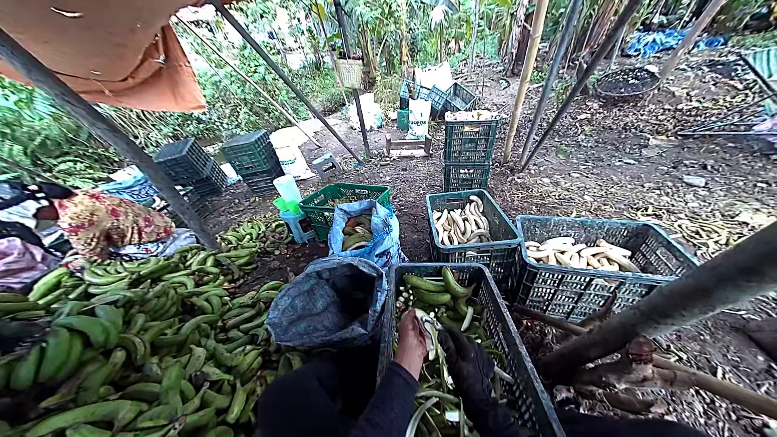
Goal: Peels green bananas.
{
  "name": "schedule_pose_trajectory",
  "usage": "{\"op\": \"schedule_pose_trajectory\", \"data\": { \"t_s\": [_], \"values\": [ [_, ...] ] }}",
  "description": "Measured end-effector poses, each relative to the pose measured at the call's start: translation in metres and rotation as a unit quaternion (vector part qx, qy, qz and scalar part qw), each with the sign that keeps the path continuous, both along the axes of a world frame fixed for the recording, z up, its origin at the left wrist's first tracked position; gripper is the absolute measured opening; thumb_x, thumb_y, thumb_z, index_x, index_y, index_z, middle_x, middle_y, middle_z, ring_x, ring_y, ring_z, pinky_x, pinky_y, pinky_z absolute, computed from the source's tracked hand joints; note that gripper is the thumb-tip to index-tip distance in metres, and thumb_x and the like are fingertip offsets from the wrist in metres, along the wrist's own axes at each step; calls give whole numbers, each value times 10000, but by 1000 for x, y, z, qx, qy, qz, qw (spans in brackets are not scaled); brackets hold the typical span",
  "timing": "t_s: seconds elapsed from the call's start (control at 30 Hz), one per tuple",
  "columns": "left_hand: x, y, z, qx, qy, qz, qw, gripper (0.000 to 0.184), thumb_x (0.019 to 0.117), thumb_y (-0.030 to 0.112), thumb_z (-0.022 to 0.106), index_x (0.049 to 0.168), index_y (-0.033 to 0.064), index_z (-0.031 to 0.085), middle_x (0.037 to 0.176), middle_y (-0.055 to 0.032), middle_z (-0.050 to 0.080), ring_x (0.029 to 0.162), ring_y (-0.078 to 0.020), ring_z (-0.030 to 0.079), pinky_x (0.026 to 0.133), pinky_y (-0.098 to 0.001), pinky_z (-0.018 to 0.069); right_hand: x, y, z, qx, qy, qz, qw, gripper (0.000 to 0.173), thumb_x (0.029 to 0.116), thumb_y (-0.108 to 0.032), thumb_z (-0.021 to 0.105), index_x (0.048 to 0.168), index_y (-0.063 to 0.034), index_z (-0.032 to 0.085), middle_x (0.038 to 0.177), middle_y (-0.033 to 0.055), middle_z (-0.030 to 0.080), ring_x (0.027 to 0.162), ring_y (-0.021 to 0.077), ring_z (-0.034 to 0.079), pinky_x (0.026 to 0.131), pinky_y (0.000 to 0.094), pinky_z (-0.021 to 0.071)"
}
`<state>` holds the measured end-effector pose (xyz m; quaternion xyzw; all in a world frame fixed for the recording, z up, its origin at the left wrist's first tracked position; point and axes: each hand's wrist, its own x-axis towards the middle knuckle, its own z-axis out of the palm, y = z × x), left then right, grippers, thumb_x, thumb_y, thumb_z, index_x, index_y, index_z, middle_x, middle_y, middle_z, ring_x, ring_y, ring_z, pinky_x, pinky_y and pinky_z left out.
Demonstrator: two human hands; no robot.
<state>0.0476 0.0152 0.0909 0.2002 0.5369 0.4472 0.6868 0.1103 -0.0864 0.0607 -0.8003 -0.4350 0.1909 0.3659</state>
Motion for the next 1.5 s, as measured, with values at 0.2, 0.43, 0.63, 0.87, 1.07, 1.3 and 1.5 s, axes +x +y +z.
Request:
{"op": "schedule_pose_trajectory", "data": {
  "t_s": [0.2,0.43,0.63,0.87,1.07,1.3,1.5],
  "values": [
    [-61,-7,3,220,60,-433,872,559,1007,158,415,1524,-36,327,1305,-120,597,1063,-74,616,966,-288,506,60,65,30,-185,14,91,978,674,1074,-618,215,1392,-197,633,1293,175,688,1215,392,638,990,671,445],
    [-44,-2,-18,11,-50,-81,995,442,1125,362,229,1152,61,552,835,-68,615,696,-149,614,604,-325,537,14,19,3,16,-25,122,992,454,1045,-490,471,1310,-208,709,1138,133,746,1069,364,700,889,639,512],
    [-32,-11,-12,-76,-21,-103,992,299,1091,273,355,1049,58,560,764,-65,569,623,-153,565,555,-307,492,3,-15,-44,99,-24,96,990,477,1017,-513,470,1236,-199,754,1059,124,753,1004,360,702,853,641,508],
    [-43,-28,-7,91,45,-204,974,332,1121,198,354,1244,-41,551,885,-87,633,714,-116,619,669,-284,548,44,40,-10,-167,85,4,982,574,1114,-498,251,1484,-170,543,1368,190,640,1241,404,620,1003,671,451],
    [-46,-9,-11,-33,-78,-86,993,481,1122,385,258,1062,41,588,706,-83,622,538,-161,600,470,-299,517,51,3,-17,18,-35,160,986,466,1039,-479,492,1307,-165,709,1180,147,733,1121,367,682,954,654,484],
    [-36,-28,-7,66,-22,-149,986,340,1126,217,309,1192,8,569,858,-65,648,705,-105,634,644,-272,553,28,-3,-30,60,-46,141,987,439,1014,-467,528,1241,-160,743,1099,149,745,1036,380,695,873,657,494],
    [-48,-31,-15,91,-65,-135,984,403,1138,232,242,1134,-2,569,777,-57,626,604,-110,602,550,-247,528,63,42,-13,24,206,-81,975,532,1097,-478,392,1369,-83,621,1215,198,688,1120,322,653,978,588,477]
  ]
}}
